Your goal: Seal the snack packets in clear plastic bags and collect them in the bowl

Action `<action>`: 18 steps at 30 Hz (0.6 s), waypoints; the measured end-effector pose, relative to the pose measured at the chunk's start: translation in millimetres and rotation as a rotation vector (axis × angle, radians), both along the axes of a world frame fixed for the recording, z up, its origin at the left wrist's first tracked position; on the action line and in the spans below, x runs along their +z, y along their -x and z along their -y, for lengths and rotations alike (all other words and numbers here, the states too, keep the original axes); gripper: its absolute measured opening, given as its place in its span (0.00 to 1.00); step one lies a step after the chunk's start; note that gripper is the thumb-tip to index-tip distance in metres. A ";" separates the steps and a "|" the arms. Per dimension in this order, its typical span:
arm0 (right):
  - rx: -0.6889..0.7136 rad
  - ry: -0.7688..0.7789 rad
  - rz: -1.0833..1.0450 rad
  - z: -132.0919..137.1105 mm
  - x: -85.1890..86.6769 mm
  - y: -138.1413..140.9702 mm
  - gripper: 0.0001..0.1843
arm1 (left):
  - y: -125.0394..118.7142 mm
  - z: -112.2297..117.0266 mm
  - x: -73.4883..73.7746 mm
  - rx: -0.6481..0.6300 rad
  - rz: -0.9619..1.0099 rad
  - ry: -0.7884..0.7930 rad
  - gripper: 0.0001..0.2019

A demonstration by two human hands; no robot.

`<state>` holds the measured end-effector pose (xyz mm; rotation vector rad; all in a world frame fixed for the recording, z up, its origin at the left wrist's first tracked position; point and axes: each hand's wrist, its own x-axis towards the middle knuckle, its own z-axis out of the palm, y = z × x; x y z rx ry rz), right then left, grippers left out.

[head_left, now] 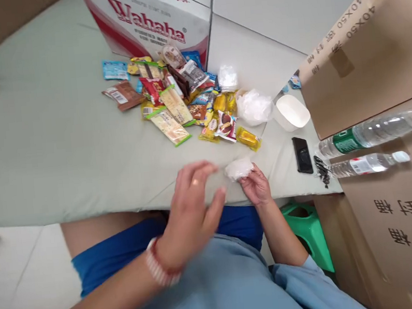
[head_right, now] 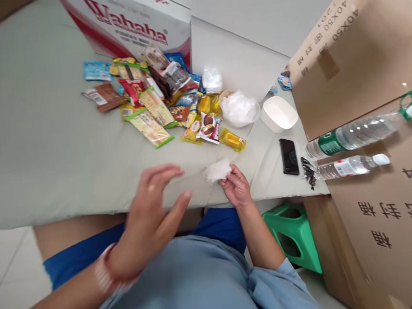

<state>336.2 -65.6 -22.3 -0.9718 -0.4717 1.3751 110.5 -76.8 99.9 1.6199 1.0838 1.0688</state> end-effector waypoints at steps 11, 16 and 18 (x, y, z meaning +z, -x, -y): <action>-0.017 0.114 0.205 21.5 25.8 -25.4 0.11 | 15.1 -53.0 -116.9 0.263 0.127 0.324 0.07; -0.492 -0.078 0.496 0.1 60.9 -67.1 0.11 | 45.2 -51.9 -119.5 0.279 0.382 0.483 0.09; -0.686 -0.202 0.791 -23.2 80.0 -76.0 0.07 | 46.3 -51.1 -125.2 0.237 0.413 0.481 0.09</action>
